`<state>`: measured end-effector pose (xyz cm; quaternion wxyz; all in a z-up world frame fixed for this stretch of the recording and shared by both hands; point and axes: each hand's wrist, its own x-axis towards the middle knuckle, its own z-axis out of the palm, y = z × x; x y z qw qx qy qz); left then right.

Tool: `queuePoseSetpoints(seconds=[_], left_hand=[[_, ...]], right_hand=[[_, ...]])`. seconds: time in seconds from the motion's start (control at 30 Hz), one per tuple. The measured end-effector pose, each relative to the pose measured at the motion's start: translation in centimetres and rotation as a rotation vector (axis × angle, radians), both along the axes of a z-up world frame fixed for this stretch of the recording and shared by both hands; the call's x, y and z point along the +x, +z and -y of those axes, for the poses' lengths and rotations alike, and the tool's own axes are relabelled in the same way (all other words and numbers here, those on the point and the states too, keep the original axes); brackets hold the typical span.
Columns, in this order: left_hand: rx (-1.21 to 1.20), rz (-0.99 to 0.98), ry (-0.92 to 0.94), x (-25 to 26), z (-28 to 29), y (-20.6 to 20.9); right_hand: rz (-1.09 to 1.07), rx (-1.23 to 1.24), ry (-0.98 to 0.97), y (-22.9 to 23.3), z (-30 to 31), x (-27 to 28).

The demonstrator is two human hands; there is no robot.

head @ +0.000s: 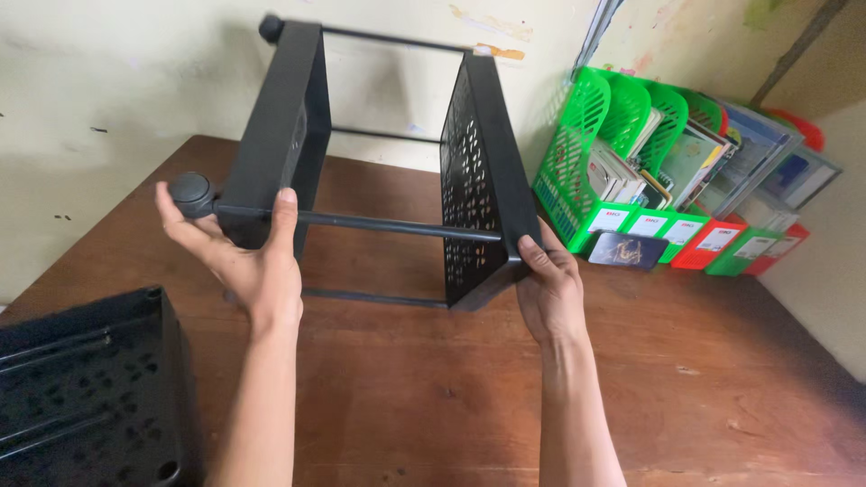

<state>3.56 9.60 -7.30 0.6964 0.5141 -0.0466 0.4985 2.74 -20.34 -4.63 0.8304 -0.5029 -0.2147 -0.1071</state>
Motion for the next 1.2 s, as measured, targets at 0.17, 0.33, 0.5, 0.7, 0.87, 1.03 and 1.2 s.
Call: queuePoseSetpoints(seconds=[0.17,0.33,0.5,0.7,0.87,1.03,1.2], left_hand=[[0.044,0.020,-0.121,1.3,-1.0,-1.2],[-0.037,-0.031,-0.308,2.2,-0.3,-2.2],[-0.028,-0.224,-0.315,2.3,-0.2,-3.4],[0.036,-0.387,-0.243,2.8,-0.1,-6.2],[0.085,-0.346,-0.214,3.1,-0.1,-7.9],[0.335,-0.609,0.156,2.6,-0.8,-8.7],[0.490,-0.804,0.312,2.5,-0.8,-7.9]], right_hand=[[0.063,-0.040,-0.077,-2.3,0.7,1.3],[0.072,-0.068,-0.150,-5.5,2.4,3.4],[-0.045,-0.158,-0.312,-9.1,3.5,4.8],[-0.063,-0.318,-0.374,-12.1,3.7,5.9],[-0.099,-0.302,-0.329,-13.4,3.7,6.3],[-0.137,-0.436,-0.289,-13.6,4.1,6.0],[-0.157,-0.635,-0.230,-11.0,3.1,4.6]])
